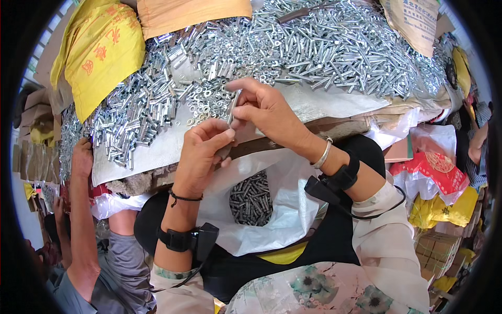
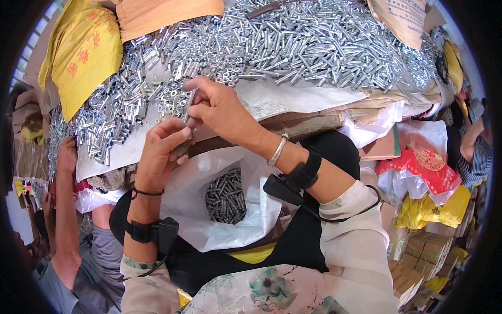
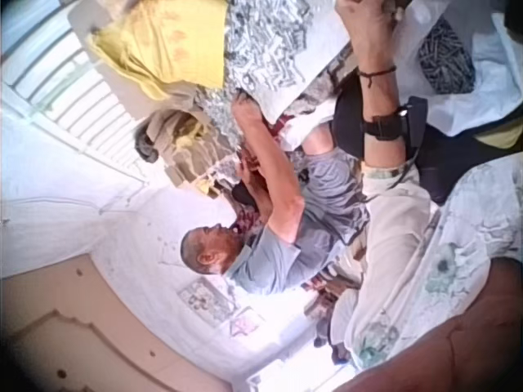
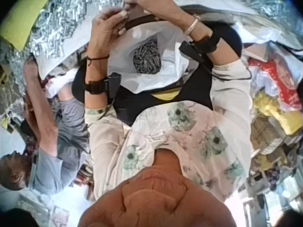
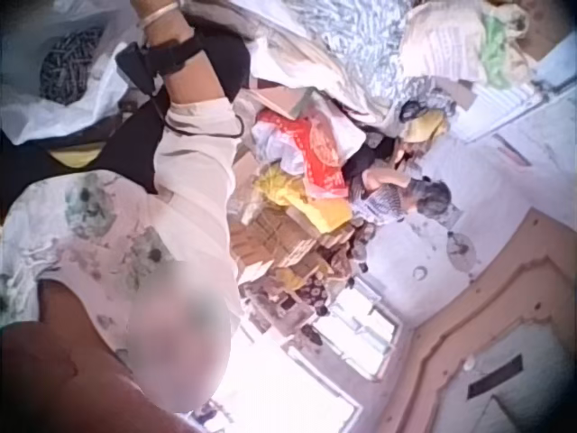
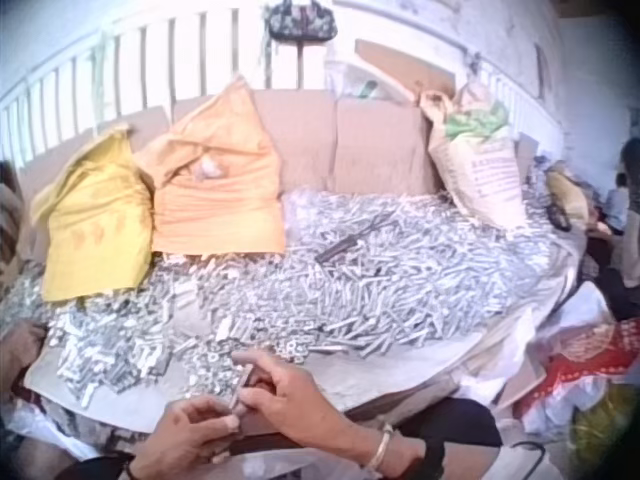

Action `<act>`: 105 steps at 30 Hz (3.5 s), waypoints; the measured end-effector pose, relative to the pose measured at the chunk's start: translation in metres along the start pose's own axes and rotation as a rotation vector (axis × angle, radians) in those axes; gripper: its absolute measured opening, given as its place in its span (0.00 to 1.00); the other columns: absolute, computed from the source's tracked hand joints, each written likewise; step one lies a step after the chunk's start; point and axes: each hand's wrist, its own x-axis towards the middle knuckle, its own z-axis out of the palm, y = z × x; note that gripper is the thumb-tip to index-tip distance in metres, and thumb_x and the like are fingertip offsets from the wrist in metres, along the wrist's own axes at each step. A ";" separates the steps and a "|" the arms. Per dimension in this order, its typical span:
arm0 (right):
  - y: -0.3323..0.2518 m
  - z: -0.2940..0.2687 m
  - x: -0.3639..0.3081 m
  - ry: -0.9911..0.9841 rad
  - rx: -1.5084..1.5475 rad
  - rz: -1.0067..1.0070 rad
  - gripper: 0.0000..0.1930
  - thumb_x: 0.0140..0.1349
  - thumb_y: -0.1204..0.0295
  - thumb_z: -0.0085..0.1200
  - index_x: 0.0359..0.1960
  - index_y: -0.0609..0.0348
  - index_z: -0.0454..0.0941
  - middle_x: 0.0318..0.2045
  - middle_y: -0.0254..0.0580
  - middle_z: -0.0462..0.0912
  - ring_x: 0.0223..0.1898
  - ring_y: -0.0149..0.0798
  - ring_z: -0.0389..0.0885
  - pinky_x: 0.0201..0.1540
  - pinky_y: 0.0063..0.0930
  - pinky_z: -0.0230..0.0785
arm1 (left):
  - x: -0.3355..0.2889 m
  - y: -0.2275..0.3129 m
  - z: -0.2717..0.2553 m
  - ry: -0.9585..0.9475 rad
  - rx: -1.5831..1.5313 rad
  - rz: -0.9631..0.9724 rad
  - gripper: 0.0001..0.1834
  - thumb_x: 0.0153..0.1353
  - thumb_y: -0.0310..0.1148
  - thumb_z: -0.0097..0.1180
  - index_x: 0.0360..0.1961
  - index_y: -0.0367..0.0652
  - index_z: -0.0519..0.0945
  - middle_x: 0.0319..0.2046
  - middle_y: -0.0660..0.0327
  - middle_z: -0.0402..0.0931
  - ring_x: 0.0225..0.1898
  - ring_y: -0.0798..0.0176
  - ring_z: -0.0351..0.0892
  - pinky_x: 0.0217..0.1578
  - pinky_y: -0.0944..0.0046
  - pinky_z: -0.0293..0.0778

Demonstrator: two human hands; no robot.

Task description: Assembling metal bolts by adding washers and nuts.

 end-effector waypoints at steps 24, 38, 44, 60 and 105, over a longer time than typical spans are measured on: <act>0.005 0.032 -0.015 -0.101 -0.909 -0.577 0.23 0.59 0.77 0.52 0.58 0.60 0.70 0.37 0.49 0.77 0.29 0.50 0.79 0.30 0.38 0.72 | -0.006 -0.011 -0.038 -0.023 -1.021 -0.157 0.05 0.65 0.22 0.47 0.38 0.29 0.73 0.32 0.47 0.76 0.19 0.73 0.66 0.23 0.75 0.70; 0.014 0.040 0.012 -0.246 -1.337 -0.563 0.20 0.53 0.71 0.55 0.50 0.44 0.74 0.29 0.44 0.74 0.21 0.43 0.78 0.21 0.36 0.69 | -0.013 0.010 -0.070 0.241 -0.704 0.083 0.12 0.66 0.28 0.45 0.45 0.30 0.73 0.32 0.52 0.75 0.19 0.69 0.68 0.30 0.65 0.77; 0.009 0.041 0.017 -0.319 -1.422 -0.473 0.16 0.60 0.60 0.55 0.51 0.34 0.74 0.28 0.43 0.72 0.20 0.43 0.78 0.20 0.37 0.66 | -0.013 0.014 -0.073 0.260 -0.655 0.143 0.13 0.66 0.29 0.45 0.47 0.30 0.73 0.31 0.53 0.74 0.19 0.70 0.66 0.30 0.64 0.77; 0.018 0.027 0.021 -0.064 -1.454 -0.571 0.12 0.54 0.67 0.59 0.41 0.44 0.78 0.28 0.37 0.70 0.23 0.38 0.78 0.23 0.31 0.69 | -0.010 0.001 -0.057 0.344 -0.396 0.105 0.17 0.71 0.35 0.46 0.43 0.27 0.75 0.28 0.57 0.75 0.20 0.74 0.69 0.31 0.69 0.78; 0.006 0.019 0.011 -0.005 -0.648 -0.284 0.04 0.56 0.76 0.54 0.31 0.61 0.72 0.28 0.48 0.75 0.28 0.54 0.77 0.30 0.41 0.69 | -0.011 0.001 0.000 0.168 0.096 0.018 0.09 0.65 0.31 0.54 0.33 0.35 0.77 0.23 0.66 0.74 0.16 0.80 0.65 0.19 0.78 0.69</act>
